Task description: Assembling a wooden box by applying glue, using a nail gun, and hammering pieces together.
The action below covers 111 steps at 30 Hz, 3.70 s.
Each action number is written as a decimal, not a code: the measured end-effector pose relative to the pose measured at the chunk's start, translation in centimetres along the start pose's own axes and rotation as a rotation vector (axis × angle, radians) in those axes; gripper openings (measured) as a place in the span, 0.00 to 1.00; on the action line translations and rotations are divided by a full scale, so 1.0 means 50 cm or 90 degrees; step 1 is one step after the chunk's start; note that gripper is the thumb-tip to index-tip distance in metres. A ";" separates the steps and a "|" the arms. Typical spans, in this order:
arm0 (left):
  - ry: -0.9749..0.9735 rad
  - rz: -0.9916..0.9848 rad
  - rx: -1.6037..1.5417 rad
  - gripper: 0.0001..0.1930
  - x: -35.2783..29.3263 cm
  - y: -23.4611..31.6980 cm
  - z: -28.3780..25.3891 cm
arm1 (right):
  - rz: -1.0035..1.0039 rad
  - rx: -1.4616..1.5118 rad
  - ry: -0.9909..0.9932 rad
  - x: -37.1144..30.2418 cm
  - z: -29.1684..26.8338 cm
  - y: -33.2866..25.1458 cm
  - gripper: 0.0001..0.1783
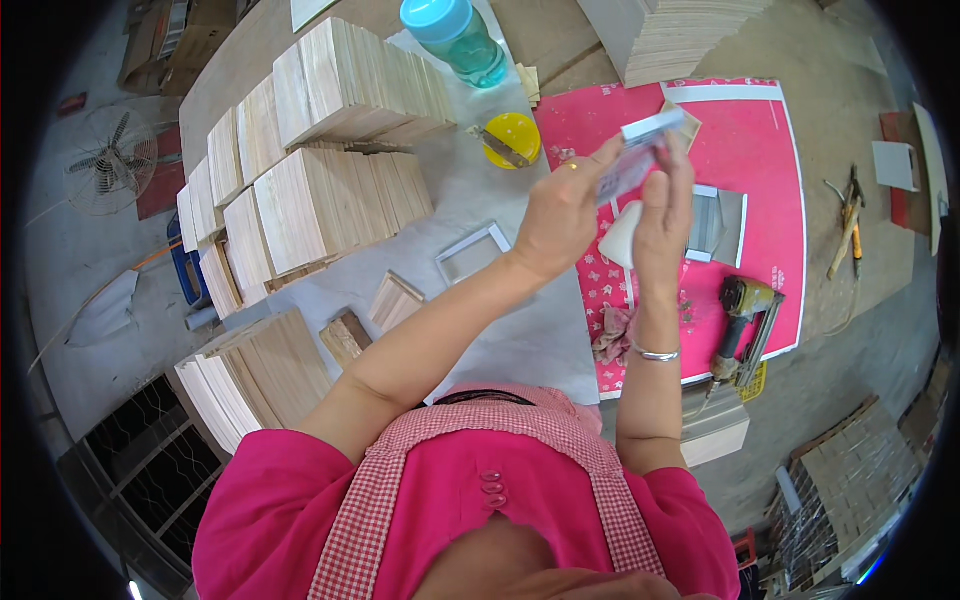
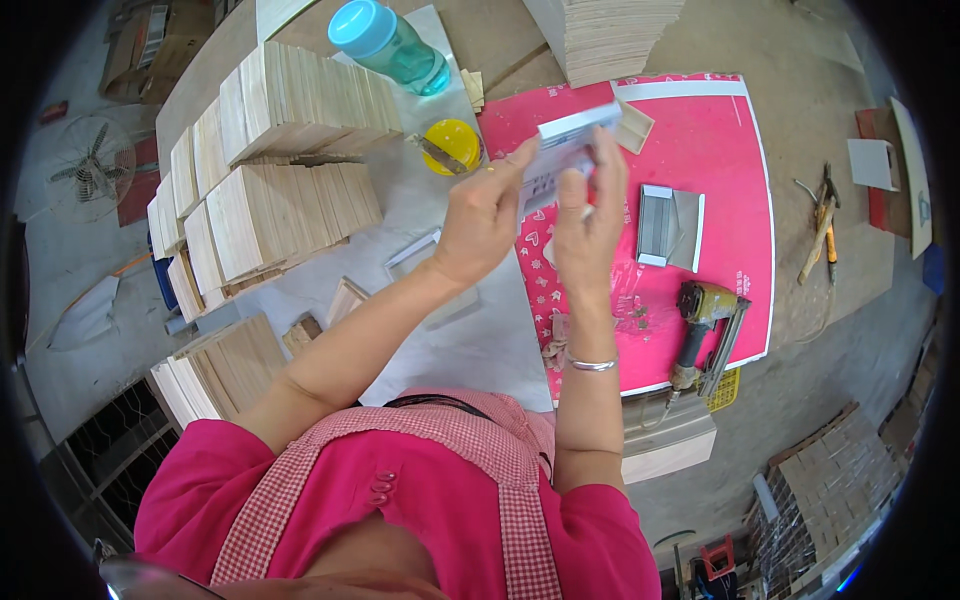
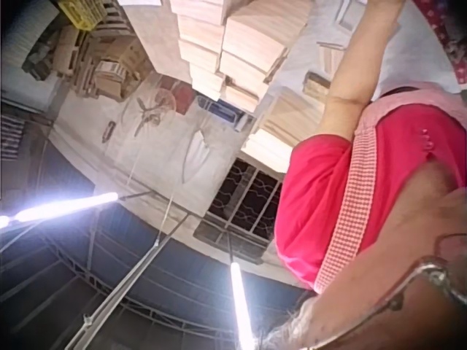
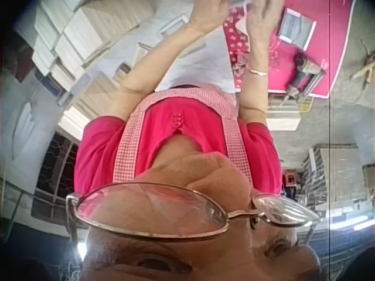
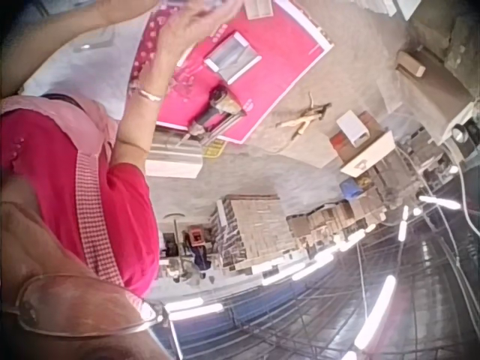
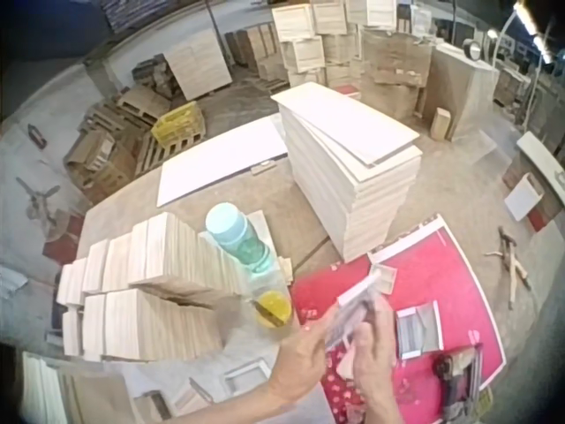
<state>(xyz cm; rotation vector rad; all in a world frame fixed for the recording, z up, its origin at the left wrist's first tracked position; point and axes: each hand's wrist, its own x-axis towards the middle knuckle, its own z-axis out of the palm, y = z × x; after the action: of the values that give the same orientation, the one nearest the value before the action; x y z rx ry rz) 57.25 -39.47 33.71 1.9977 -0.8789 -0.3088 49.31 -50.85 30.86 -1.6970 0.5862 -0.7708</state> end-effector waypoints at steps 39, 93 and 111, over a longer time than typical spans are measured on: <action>0.123 -0.435 -0.665 0.16 0.023 -0.085 0.068 | 0.263 0.130 0.031 -0.073 -0.064 -0.040 0.11; -0.242 -0.113 0.453 0.38 0.034 -0.172 0.152 | 0.048 -0.749 -0.145 0.138 0.071 0.239 0.16; -0.287 -0.269 0.419 0.63 0.149 -0.176 0.145 | 0.208 -0.433 -0.178 0.171 0.028 0.244 0.12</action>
<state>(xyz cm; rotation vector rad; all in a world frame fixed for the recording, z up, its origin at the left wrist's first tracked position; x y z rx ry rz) 62.86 -46.28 23.33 2.7985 -0.8953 -0.8169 56.13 -59.17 20.46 -2.1950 0.9666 -0.0814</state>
